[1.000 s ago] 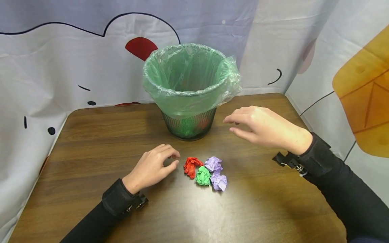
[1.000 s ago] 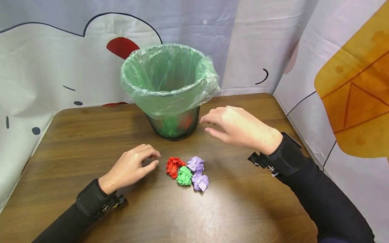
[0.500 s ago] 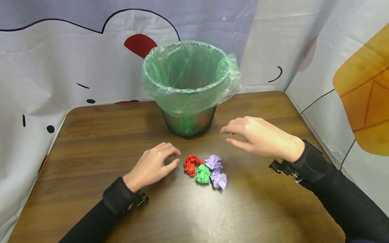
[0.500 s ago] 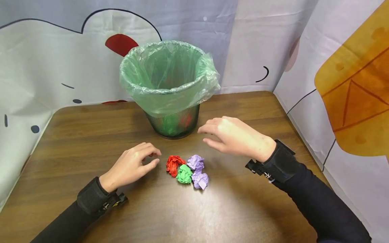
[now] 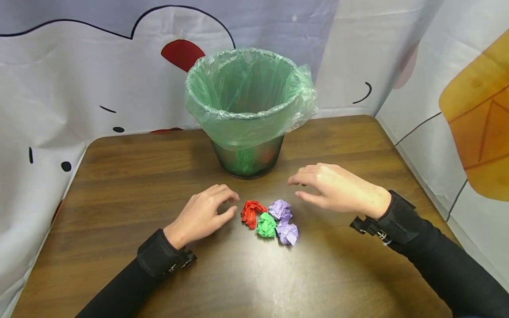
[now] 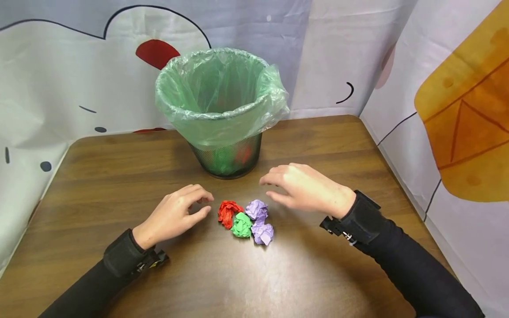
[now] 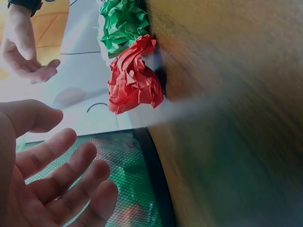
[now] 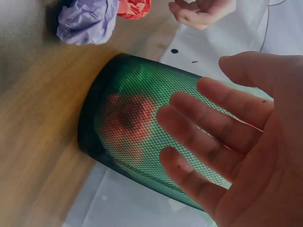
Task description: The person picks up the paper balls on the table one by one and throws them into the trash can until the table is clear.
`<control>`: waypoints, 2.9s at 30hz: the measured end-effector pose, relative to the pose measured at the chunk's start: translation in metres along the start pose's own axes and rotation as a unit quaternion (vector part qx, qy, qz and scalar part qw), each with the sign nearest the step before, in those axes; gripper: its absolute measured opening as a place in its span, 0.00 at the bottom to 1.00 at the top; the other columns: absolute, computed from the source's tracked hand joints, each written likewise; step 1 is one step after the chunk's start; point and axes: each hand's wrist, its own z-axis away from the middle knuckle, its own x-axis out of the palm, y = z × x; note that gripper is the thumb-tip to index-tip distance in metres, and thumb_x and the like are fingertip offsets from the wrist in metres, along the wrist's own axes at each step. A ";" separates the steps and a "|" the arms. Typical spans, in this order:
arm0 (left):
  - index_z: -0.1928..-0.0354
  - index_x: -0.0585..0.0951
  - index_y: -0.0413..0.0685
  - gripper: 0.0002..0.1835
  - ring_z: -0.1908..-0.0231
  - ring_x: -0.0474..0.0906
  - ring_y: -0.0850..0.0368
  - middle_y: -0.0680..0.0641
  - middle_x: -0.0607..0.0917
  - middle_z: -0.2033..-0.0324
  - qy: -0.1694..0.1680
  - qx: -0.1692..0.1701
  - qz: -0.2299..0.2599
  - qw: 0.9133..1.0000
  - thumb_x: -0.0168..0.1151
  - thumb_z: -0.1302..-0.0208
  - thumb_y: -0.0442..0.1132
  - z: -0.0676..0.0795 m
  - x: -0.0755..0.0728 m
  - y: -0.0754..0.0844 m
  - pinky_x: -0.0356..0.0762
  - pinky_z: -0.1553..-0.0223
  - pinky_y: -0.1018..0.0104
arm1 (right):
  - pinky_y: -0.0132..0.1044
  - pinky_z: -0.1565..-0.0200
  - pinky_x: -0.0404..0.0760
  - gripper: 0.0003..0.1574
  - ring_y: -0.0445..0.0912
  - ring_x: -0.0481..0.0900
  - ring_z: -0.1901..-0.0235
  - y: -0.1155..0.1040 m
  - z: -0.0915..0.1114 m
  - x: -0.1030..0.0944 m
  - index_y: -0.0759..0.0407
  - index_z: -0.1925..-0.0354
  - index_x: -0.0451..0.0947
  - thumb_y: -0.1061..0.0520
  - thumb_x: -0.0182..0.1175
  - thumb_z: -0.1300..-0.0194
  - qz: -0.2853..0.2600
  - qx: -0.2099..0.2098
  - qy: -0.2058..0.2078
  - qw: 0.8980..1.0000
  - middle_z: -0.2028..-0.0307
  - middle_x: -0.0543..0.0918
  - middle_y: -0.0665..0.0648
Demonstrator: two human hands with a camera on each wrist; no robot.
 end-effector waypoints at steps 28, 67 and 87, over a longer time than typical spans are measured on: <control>0.31 0.72 0.64 0.36 0.46 0.75 0.57 0.53 0.73 0.38 -0.160 0.052 -0.031 0.985 0.72 0.43 0.52 -0.024 0.026 0.021 0.78 0.51 0.57 | 0.41 0.48 0.82 0.18 0.40 0.83 0.52 0.002 0.011 0.027 0.52 0.46 0.83 0.50 0.64 0.31 -0.019 0.016 -0.015 1.000 0.53 0.85 0.46; 0.56 0.84 0.63 0.09 0.64 0.76 0.66 0.61 0.80 0.60 0.038 0.081 -0.013 0.996 0.70 0.38 0.48 -0.032 -0.008 0.018 0.78 0.65 0.66 | 0.41 0.47 0.81 0.17 0.38 0.82 0.50 0.005 0.018 0.040 0.51 0.45 0.82 0.49 0.61 0.29 -0.042 0.026 -0.025 0.998 0.51 0.85 0.45; 0.57 0.86 0.52 0.09 0.59 0.79 0.57 0.52 0.83 0.59 0.215 0.148 0.006 0.965 0.68 0.40 0.42 -0.062 -0.071 0.034 0.80 0.65 0.60 | 0.42 0.47 0.81 0.18 0.40 0.82 0.50 0.006 0.020 0.048 0.53 0.44 0.82 0.49 0.60 0.28 -0.056 0.025 -0.029 0.998 0.50 0.86 0.49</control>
